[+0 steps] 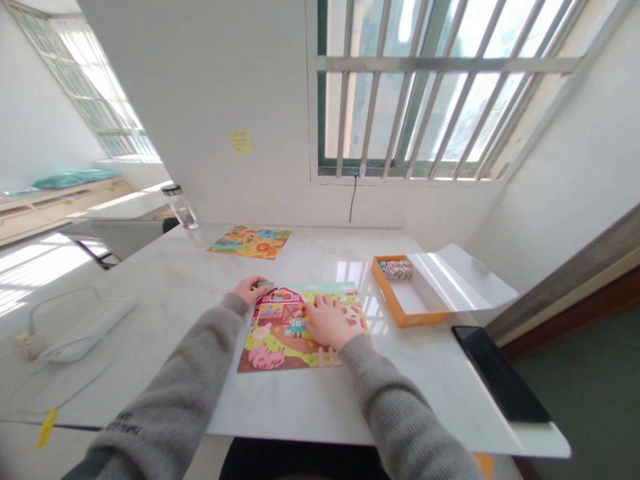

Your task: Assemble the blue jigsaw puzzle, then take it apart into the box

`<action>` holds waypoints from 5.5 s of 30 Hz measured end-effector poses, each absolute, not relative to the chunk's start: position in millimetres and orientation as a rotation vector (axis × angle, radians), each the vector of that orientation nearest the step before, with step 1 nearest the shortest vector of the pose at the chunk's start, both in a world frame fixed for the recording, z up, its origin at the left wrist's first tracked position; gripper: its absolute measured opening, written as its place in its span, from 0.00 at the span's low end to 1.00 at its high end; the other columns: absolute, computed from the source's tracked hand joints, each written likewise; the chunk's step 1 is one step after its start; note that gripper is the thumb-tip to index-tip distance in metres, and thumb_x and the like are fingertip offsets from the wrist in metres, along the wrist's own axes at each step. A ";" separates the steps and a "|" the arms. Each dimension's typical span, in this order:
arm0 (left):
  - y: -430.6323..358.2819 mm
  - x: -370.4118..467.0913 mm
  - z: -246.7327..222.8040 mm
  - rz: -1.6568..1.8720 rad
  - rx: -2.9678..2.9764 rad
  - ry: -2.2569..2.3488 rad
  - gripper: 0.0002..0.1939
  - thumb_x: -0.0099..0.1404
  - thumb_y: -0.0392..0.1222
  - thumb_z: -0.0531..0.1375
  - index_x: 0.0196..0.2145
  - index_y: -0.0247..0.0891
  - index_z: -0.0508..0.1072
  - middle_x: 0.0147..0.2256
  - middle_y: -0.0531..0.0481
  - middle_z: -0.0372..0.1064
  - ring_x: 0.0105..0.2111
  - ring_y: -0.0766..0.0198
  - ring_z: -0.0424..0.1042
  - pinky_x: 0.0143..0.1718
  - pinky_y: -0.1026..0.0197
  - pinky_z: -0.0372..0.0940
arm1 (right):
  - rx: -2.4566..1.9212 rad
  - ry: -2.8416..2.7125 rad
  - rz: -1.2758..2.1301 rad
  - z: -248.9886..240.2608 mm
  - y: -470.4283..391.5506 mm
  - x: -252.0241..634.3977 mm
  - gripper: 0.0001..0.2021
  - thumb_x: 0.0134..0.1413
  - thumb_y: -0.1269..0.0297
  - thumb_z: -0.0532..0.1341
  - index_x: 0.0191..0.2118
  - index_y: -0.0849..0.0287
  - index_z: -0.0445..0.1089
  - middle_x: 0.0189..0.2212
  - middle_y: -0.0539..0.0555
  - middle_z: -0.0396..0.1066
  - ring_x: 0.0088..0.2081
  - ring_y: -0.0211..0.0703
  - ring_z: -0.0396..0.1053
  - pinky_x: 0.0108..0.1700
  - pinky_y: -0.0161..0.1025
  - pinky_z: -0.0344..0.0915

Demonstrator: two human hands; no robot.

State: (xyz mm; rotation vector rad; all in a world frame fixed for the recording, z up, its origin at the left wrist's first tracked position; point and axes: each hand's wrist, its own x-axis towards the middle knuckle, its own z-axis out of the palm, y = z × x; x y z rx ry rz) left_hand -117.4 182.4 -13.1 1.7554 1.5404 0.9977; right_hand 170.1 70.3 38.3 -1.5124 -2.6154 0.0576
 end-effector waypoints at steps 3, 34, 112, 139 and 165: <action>173.0 -114.2 -9.1 1.009 1.897 1.592 0.14 0.52 0.51 0.63 0.34 0.40 0.75 0.26 0.54 0.71 0.24 0.64 0.66 0.30 0.61 0.62 | -1.488 -2.559 0.023 32.2 67.8 172.6 0.17 0.64 0.61 0.54 0.56 0.55 0.66 0.48 0.61 0.65 0.50 0.56 0.60 0.51 0.50 0.57; 99.9 -4.1 28.2 1.183 1.616 1.081 0.18 0.56 0.54 0.65 0.32 0.38 0.67 0.27 0.54 0.68 0.27 0.65 0.69 0.31 0.62 0.65 | -1.161 -1.799 0.800 25.9 75.8 178.1 0.07 0.57 0.67 0.51 0.35 0.57 0.67 0.33 0.51 0.69 0.37 0.43 0.67 0.42 0.40 0.65; 111.4 -3.4 6.8 1.136 1.568 1.136 0.19 0.59 0.56 0.63 0.29 0.39 0.62 0.25 0.55 0.68 0.25 0.66 0.68 0.29 0.64 0.63 | -1.241 -1.543 0.824 27.9 93.8 200.4 0.09 0.58 0.56 0.59 0.33 0.56 0.66 0.27 0.48 0.67 0.30 0.41 0.65 0.32 0.37 0.65; 128.6 -112.2 18.9 0.505 2.319 1.480 0.21 0.54 0.50 0.65 0.45 0.41 0.76 0.39 0.47 0.70 0.41 0.55 0.67 0.48 0.55 0.62 | -1.331 -2.109 0.426 4.5 92.4 195.7 0.04 0.64 0.67 0.54 0.40 0.58 0.66 0.33 0.53 0.70 0.37 0.44 0.67 0.41 0.38 0.60; 121.7 -112.3 12.2 0.302 2.381 1.451 0.21 0.46 0.47 0.69 0.38 0.40 0.75 0.41 0.46 0.66 0.43 0.53 0.67 0.46 0.55 0.63 | -1.295 -2.098 0.463 10.3 88.6 194.5 0.04 0.63 0.66 0.55 0.38 0.57 0.67 0.32 0.52 0.71 0.34 0.43 0.67 0.39 0.37 0.59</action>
